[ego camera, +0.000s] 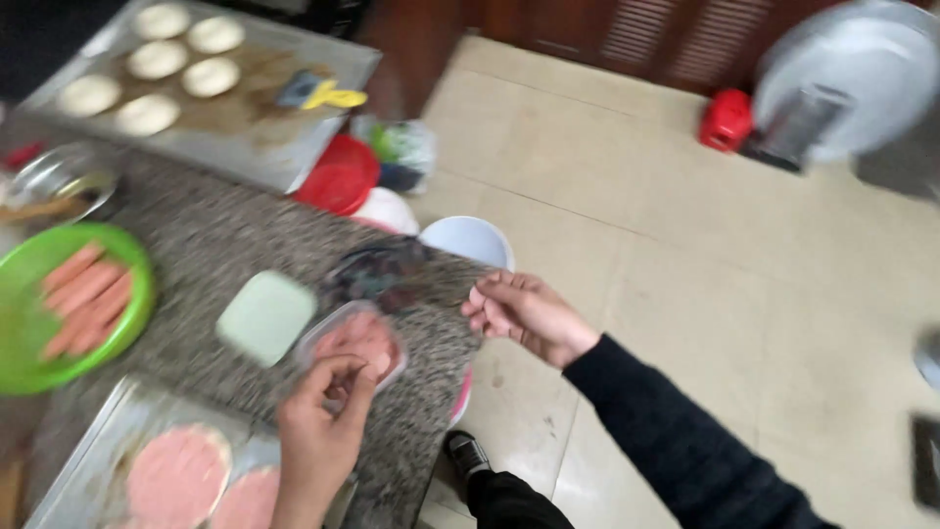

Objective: The person places slices of processed meat onto small pizza bases arranged on a metal baking tray. The bases are already topped with a red sauce. The person uses both hands to arrange the meat slices in a circular pattern on each base.

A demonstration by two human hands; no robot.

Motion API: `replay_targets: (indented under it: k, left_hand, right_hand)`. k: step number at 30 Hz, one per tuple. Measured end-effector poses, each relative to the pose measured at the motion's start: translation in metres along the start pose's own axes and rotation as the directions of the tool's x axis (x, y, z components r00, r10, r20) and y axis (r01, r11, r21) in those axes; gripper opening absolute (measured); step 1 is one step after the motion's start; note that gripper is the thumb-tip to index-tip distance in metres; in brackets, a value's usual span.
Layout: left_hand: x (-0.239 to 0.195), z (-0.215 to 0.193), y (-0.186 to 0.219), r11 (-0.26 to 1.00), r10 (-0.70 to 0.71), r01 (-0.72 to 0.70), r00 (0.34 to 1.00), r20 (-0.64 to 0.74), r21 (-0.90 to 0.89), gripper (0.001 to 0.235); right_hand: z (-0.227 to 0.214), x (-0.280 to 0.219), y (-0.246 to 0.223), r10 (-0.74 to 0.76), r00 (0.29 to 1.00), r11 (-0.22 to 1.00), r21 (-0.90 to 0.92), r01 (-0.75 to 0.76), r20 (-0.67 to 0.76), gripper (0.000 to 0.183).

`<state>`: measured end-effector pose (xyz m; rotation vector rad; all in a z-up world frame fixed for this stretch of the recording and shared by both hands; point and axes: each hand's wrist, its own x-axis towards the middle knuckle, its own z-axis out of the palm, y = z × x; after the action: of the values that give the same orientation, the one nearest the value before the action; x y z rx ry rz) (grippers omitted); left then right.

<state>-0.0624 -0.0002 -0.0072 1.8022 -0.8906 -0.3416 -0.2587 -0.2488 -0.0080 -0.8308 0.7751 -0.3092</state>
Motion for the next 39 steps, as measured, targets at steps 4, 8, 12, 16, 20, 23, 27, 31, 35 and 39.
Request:
replay_targets:
  k: [4, 8, 12, 16, 20, 23, 27, 31, 35, 39]
  left_hand:
    - [-0.045, -0.047, 0.003, 0.978, -0.201, 0.191, 0.969, -0.143, -0.085, 0.019]
    - [-0.099, -0.095, -0.005, 0.936, -0.334, 0.284, 0.903, -0.269, -0.21, 0.019]
    - [-0.147, -0.136, -0.02, 0.834, -0.552, 0.486, 0.747, -0.371, -0.261, 0.031]
    - [-0.199, -0.166, -0.054, 0.919, -0.386, 0.368, 0.758, -0.526, -0.144, 0.024]
    - [-0.232, -0.2, -0.061, 0.931, -0.34, 0.348, 0.71, -0.616, -0.113, 0.008]
    - [-0.258, -0.214, -0.081, 0.925, -0.36, 0.352, 0.7, -0.616, -0.141, 0.008]
    - [-0.293, -0.222, -0.154, 0.866, -0.451, 0.485, 0.652, -0.609, -0.122, 0.014]
    - [-0.296, -0.251, -0.133, 0.837, -0.528, 0.5, 0.633, -0.566, -0.222, 0.016]
    - [-0.293, -0.263, -0.138, 0.844, -0.522, 0.479, 0.633, -0.571, -0.24, 0.016]
    - [-0.286, -0.279, -0.161, 0.879, -0.455, 0.439, 0.66, -0.598, -0.185, 0.011]
  right_hand:
    - [0.08, 0.01, 0.043, 0.115, 0.983, 0.991, -0.09, -0.103, 0.141, 0.021]
    - [0.153, 0.011, 0.094, 0.196, 0.931, 0.977, -0.144, -0.158, 0.307, 0.014]
    - [0.206, 0.01, 0.156, 0.316, 0.871, 0.933, -0.29, -0.213, 0.377, 0.013]
    - [0.268, -0.012, 0.209, 0.411, 0.793, 0.902, -0.324, -0.284, 0.45, 0.011]
    - [0.319, -0.036, 0.259, 0.471, 0.761, 0.846, -0.472, -0.248, 0.445, 0.021]
    - [0.341, -0.045, 0.299, 0.484, 0.748, 0.826, -0.52, -0.218, 0.454, 0.021]
    - [0.359, -0.051, 0.347, 0.467, 0.762, 0.803, -0.576, -0.152, 0.449, 0.026]
    - [0.39, -0.071, 0.35, 0.442, 0.788, 0.786, -0.609, -0.109, 0.429, 0.022]
    - [0.396, -0.058, 0.368, 0.41, 0.826, 0.806, -0.578, -0.129, 0.387, 0.024]
    - [0.409, -0.051, 0.376, 0.391, 0.857, 0.835, -0.52, -0.177, 0.336, 0.022]
